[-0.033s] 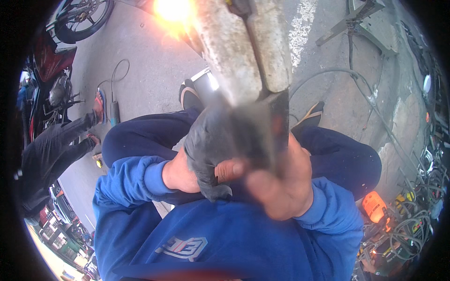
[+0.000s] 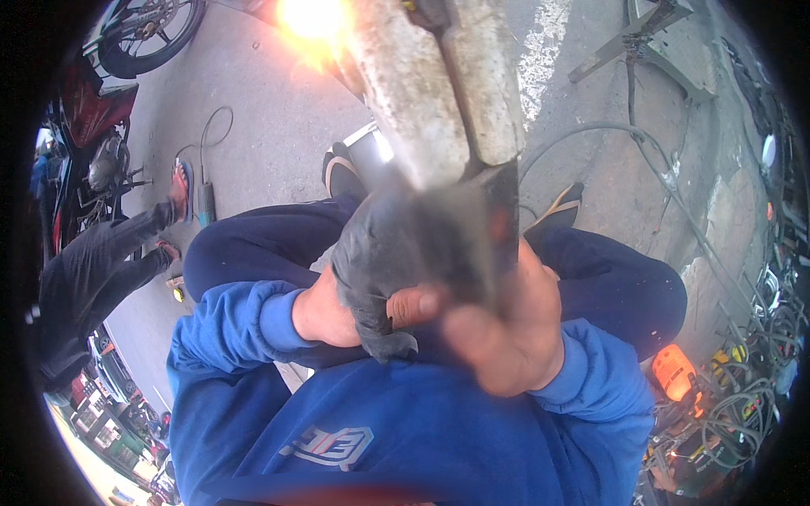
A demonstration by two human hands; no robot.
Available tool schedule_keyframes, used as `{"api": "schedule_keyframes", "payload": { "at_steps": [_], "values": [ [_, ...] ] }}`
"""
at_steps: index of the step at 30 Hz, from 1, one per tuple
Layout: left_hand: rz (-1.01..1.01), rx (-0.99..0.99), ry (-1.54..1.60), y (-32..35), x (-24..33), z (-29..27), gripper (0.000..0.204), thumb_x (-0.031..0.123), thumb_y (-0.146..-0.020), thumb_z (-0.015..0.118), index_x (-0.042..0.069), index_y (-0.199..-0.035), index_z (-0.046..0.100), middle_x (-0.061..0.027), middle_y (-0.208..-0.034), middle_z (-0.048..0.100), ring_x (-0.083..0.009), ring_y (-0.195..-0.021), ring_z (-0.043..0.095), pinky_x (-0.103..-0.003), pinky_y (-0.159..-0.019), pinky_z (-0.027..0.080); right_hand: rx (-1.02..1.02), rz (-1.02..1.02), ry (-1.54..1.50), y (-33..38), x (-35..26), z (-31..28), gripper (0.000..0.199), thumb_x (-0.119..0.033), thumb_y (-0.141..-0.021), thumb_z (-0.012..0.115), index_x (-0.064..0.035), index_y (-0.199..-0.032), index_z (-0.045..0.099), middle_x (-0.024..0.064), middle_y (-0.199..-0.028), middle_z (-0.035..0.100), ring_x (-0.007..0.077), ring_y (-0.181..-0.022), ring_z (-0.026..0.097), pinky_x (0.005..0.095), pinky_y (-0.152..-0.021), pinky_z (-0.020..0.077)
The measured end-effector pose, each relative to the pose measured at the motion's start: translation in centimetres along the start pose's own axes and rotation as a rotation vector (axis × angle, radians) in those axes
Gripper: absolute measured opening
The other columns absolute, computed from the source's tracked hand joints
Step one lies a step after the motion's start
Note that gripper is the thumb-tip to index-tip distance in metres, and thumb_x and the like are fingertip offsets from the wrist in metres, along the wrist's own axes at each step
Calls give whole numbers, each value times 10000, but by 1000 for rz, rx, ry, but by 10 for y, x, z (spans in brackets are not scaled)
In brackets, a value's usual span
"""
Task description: The person sits on the ground and uses an angle grinder to smooth a metal frame, then switches to a welding torch to join metal pieces. The person handles a welding rod and a metal frame throughout the process.
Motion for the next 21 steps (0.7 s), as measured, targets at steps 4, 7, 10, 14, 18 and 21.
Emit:
{"api": "schedule_keyframes", "payload": {
  "at_steps": [4, 7, 10, 14, 18, 21],
  "values": [
    [38, -21, -4, 0, 1, 0, 264, 83, -960, 600, -38, -1193, 572, -92, -1007, 649, -150, -883, 665, -288, -800, 536, -3, -6, 43, -1, 0, 2, 638, -152, -895, 614, 83, -1407, 315, 164, -1309, 518, 236, -1159, 558, 347, -969, 446],
    [20, -35, -11, 3, 0, 0, 278, 85, -957, 607, -41, -1202, 569, -98, -1041, 647, -143, -905, 658, -281, -799, 533, -7, -19, 79, -1, -3, 3, 612, -164, -897, 625, 77, -1387, 348, 154, -1276, 542, 229, -1129, 575, 344, -944, 460],
    [-43, -43, 32, 5, -6, 0, 291, 87, -954, 613, -43, -1210, 566, -103, -1075, 645, -137, -927, 651, -275, -798, 530, -12, -47, 129, -1, -4, 1, 586, -176, -899, 635, 71, -1366, 381, 143, -1243, 567, 221, -1098, 592, 341, -920, 475],
    [-195, -11, 110, 6, -16, 0, 309, 89, -950, 622, -45, -1222, 563, -110, -1120, 643, -128, -957, 642, -266, -797, 525, 26, -159, 328, 1, -10, -10, 553, -191, -901, 650, 63, -1339, 425, 130, -1199, 599, 211, -1057, 615, 338, -888, 494],
    [-396, 116, 9, 7, -19, -9, 369, 119, -934, 653, -38, -1254, 556, -124, -1174, 633, -119, -975, 624, -267, -813, 519, 504, -310, 760, 11, -41, -43, 525, -329, -879, 684, 49, -1190, 493, 114, -983, 612, 177, -770, 608, 300, -693, 495],
    [-440, 107, -8, 12, -10, -10, 444, 131, -935, 653, -50, -1308, 495, -133, -1203, 608, -128, -940, 632, -269, -802, 529, 781, -513, 801, 16, -86, -67, 484, -331, -891, 671, 49, -1143, 509, 117, -858, 594, 160, -589, 570, 274, -519, 458]
  ]
}}
Point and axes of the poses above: each hand's wrist, its own y-axis away from the middle knuckle, its own z-axis out of the palm, x = y × z, the point moved 7 cm from there along -y, towards the middle knuckle
